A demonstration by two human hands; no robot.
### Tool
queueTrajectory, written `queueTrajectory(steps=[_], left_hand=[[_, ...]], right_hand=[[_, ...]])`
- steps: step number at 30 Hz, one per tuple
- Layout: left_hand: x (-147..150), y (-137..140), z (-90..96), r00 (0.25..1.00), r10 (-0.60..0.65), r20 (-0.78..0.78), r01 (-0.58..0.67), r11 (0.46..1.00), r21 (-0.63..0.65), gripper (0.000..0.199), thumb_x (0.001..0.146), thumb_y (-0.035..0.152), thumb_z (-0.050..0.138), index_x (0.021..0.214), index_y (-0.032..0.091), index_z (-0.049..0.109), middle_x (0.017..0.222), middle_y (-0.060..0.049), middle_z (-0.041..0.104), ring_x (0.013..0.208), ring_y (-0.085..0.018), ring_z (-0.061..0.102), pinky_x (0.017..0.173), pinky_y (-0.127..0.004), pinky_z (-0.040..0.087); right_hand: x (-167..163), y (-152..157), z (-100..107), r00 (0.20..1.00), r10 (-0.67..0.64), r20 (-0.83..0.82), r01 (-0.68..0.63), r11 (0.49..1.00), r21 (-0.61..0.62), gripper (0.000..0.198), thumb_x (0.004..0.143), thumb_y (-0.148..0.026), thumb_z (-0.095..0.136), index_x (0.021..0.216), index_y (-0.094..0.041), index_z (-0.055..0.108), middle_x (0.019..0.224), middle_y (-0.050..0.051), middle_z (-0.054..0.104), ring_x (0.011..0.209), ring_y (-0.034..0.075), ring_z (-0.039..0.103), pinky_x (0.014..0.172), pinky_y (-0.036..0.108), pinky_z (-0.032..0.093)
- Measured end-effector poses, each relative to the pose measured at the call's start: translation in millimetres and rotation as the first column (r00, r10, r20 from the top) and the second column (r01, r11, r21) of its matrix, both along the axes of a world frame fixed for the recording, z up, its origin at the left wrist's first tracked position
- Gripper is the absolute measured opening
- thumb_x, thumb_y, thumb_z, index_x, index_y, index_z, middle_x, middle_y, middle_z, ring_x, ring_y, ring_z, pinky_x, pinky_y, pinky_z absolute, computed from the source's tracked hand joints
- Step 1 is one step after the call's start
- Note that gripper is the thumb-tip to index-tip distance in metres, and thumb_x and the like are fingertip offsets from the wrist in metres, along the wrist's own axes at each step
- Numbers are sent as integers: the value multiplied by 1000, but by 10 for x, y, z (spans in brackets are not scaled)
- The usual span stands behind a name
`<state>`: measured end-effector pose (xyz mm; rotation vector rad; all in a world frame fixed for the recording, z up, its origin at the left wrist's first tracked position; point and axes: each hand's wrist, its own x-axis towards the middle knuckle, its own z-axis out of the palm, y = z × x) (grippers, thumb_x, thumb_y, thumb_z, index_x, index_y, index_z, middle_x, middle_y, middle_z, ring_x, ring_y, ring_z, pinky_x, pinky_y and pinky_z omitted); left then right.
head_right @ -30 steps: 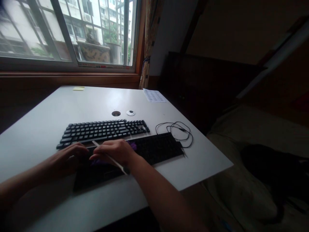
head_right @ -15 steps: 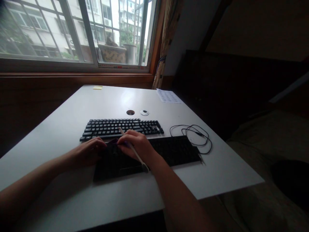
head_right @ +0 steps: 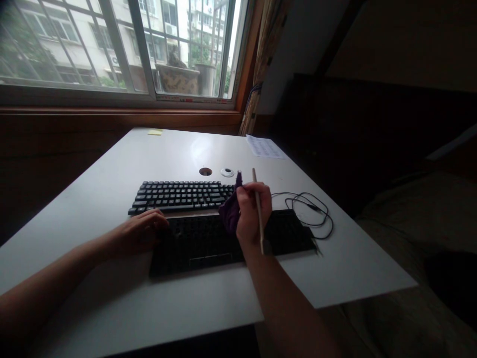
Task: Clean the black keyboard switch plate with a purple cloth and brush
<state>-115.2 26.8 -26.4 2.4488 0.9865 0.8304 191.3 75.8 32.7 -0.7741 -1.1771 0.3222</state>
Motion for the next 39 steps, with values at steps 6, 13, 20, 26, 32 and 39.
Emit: queueTrajectory(steps=[6, 13, 20, 26, 32, 39], left_hand=[[-1, -8, 85, 1000, -21, 21, 22, 998, -66, 28, 84, 18, 67, 110, 21, 56, 104, -5, 61, 86, -17, 58, 72, -30, 52], [47, -70, 208, 999, -13, 47, 18, 993, -119, 24, 87, 19, 64, 108, 21, 53, 104, -6, 59, 88, -18, 57, 74, -31, 50], [96, -121, 268, 999, 10, 45, -5, 996, -90, 23, 89, 18, 62, 110, 20, 54, 106, -8, 59, 95, -21, 58, 83, -35, 52], [137, -159, 300, 999, 32, -10, -33, 999, -25, 23, 90, 19, 62, 111, 22, 55, 109, -9, 60, 100, -24, 58, 86, -37, 52], [137, -157, 203, 997, 58, -55, -56, 998, 40, 24, 91, 15, 61, 113, 22, 55, 110, -9, 60, 99, -24, 56, 85, -38, 50], [160, -204, 238, 993, 85, -85, -83, 996, 33, 24, 93, 14, 60, 115, 21, 58, 111, -10, 61, 100, -24, 57, 87, -39, 51]], right_hand=[[168, 113, 5, 982, -178, -63, 178, 984, -15, 13, 85, -30, 60, 94, -23, 52, 84, -2, 48, 73, 15, 52, 67, 29, 43], [511, -5, 152, 915, -400, 44, 400, 916, 14, 13, 90, -34, 57, 96, -23, 55, 85, 1, 50, 74, 18, 54, 67, 33, 45], [1062, -482, -144, 825, -328, 461, 396, 916, -58, 13, 88, -35, 70, 91, -22, 66, 84, 1, 59, 73, 18, 57, 72, 34, 48], [1604, -710, -518, 643, -268, 717, 467, 879, -91, 17, 92, -39, 67, 94, -23, 70, 90, 5, 67, 89, 24, 64, 85, 41, 51], [1727, -724, -593, 739, -266, 619, 514, 817, -262, 25, 91, -46, 67, 94, -21, 71, 92, 5, 68, 89, 25, 66, 83, 39, 51], [1706, -737, -581, 776, -265, 572, 501, 810, -305, 24, 91, -44, 67, 93, -21, 70, 93, 6, 68, 89, 24, 65, 84, 38, 51]])
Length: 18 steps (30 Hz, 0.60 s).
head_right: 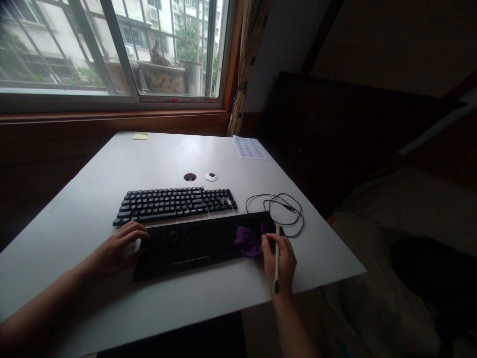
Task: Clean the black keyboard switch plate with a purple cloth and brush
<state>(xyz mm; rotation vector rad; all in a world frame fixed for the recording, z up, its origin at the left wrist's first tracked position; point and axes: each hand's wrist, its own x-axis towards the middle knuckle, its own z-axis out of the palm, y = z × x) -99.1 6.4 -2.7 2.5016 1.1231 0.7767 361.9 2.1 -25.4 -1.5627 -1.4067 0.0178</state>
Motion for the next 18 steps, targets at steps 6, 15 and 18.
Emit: queueTrajectory(steps=[6, 15, 18], left_hand=[[31, -27, 62, 1000, 15, -24, -14, 1000, 24, 23, 95, 19, 60, 118, 22, 58, 112, -10, 61, 103, -25, 57, 88, -40, 52], [48, -94, -118, 973, 227, 32, -230, 960, 157, 33, 95, 28, 64, 126, 26, 54, 120, -9, 59, 110, -28, 57, 94, -46, 53], [145, -266, -192, 944, 320, 79, -325, 944, 60, 52, 96, 38, 66, 142, 28, 43, 139, -13, 49, 127, -32, 50, 97, -48, 55]], right_hand=[[23, 18, -19, 1000, 22, 18, -22, 999, -24, 24, 92, -44, 66, 94, -20, 70, 93, 6, 69, 91, 25, 65, 85, 37, 50], [41, 42, -38, 997, 32, -71, -33, 999, -15, 27, 90, -48, 68, 94, -21, 71, 97, 7, 70, 93, 25, 65, 86, 36, 49], [39, 24, -44, 992, 73, -102, -74, 997, -12, 28, 89, -49, 70, 95, -22, 72, 97, 6, 71, 95, 25, 65, 89, 37, 49]])
